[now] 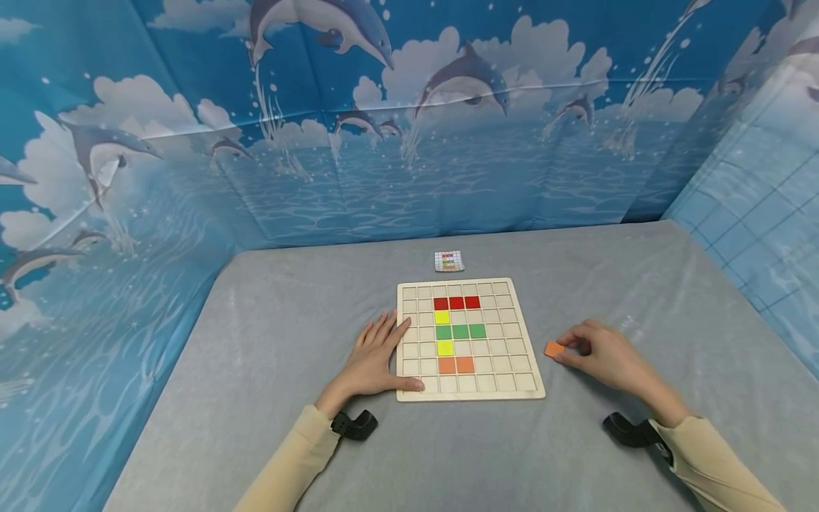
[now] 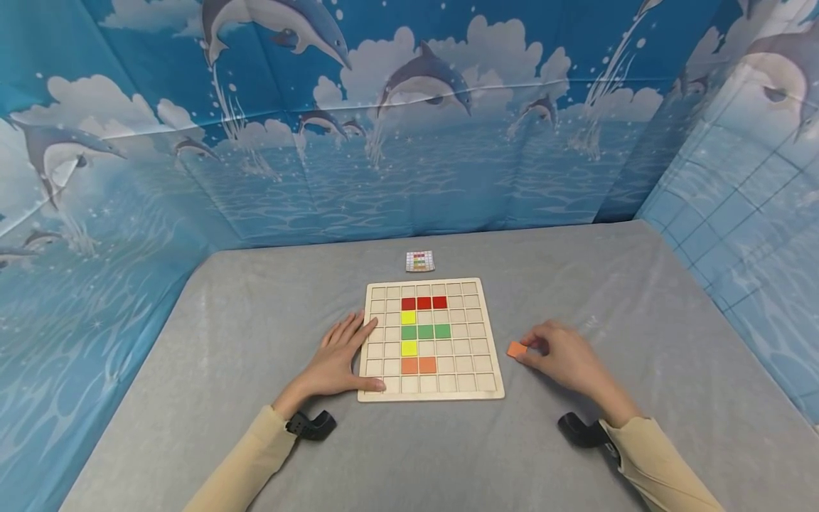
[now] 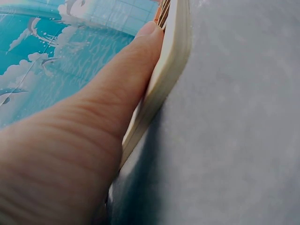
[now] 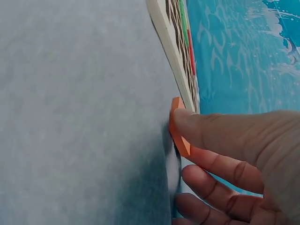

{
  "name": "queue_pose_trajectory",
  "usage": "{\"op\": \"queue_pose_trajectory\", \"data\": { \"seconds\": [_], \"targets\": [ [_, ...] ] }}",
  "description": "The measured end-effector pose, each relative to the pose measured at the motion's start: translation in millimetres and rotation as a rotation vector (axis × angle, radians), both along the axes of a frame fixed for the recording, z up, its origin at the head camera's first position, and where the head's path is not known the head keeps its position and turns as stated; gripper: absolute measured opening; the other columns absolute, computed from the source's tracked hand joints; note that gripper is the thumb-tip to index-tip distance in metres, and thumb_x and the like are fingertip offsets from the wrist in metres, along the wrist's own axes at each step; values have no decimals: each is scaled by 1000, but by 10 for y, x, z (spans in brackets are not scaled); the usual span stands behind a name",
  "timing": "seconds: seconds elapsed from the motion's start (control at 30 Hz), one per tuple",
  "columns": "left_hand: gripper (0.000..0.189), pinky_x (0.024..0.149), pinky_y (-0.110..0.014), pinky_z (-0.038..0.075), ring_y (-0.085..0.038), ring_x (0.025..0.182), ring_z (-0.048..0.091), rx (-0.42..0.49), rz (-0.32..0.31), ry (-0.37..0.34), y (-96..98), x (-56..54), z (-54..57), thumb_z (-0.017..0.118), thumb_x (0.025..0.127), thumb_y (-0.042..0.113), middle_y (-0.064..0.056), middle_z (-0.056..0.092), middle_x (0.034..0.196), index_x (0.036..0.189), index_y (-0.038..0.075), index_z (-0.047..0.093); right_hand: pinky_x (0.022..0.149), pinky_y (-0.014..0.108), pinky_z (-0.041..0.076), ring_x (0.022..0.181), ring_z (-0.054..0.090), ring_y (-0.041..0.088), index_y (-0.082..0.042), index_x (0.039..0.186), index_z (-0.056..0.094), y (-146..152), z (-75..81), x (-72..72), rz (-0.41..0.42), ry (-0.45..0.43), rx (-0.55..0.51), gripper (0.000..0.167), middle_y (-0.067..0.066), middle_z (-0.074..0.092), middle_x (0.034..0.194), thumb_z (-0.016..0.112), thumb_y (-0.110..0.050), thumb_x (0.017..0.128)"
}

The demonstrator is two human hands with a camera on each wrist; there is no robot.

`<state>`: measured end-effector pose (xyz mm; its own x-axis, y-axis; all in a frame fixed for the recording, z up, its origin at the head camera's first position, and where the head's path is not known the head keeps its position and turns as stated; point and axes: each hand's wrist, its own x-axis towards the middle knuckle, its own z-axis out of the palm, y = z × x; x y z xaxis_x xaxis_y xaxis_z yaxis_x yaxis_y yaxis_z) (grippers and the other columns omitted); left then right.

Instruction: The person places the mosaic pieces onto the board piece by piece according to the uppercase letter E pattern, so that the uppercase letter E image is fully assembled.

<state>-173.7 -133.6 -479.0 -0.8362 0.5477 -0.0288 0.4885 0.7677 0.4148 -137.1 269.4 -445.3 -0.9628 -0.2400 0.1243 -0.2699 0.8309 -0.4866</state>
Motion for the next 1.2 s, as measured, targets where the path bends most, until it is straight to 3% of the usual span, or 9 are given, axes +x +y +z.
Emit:
{"op": "queue_pose_trajectory", "data": {
  "seconds": [0.2, 0.47, 0.73, 0.97, 1.2],
  "targets": [
    [112, 112, -43, -1, -23, 143, -5, 0, -3, 7, 4, 0, 6, 67, 70, 69, -8, 2, 158, 154, 19, 12, 56, 29, 40, 64, 47, 11, -12, 85, 66, -29, 24, 3, 0, -34, -17, 16, -5, 55, 75, 79, -20, 79],
    [112, 112, -43, -2, -23, 143, -5, -6, -2, 2, 7, 0, 9, 67, 71, 69, -8, 1, 158, 154, 19, 11, 50, 26, 34, 57, 43, 10, -17, 76, 56, -47, 66, 9, 60, -111, -74, 21, -6, 49, 65, 76, -12, 80],
    [112, 112, -44, -1, -24, 143, -5, 2, -5, -2, 2, 17, 27, 67, 71, 68, -8, 1, 158, 154, 19, 12, 53, 25, 40, 63, 48, 12, -15, 84, 64, -256, 79, -70, 70, -119, -137, 12, -5, 55, 73, 75, -13, 82],
    [112, 111, -44, -2, -23, 143, -6, 4, -6, 1, 1, 9, 5, 67, 71, 69, -7, 1, 158, 154, 19, 11, 53, 24, 41, 63, 49, 12, -13, 88, 63, -477, 113, -109, 155, -122, -216, 15, -5, 55, 74, 77, -11, 81],
    [112, 112, -44, -2, -24, 143, -4, 9, -5, 4, 0, 12, 18, 67, 71, 69, -8, 2, 158, 154, 19, 12, 53, 23, 41, 61, 49, 9, -14, 85, 60, -646, 66, -144, 234, -125, -229, 20, -7, 54, 72, 79, -10, 78]
  ]
}}
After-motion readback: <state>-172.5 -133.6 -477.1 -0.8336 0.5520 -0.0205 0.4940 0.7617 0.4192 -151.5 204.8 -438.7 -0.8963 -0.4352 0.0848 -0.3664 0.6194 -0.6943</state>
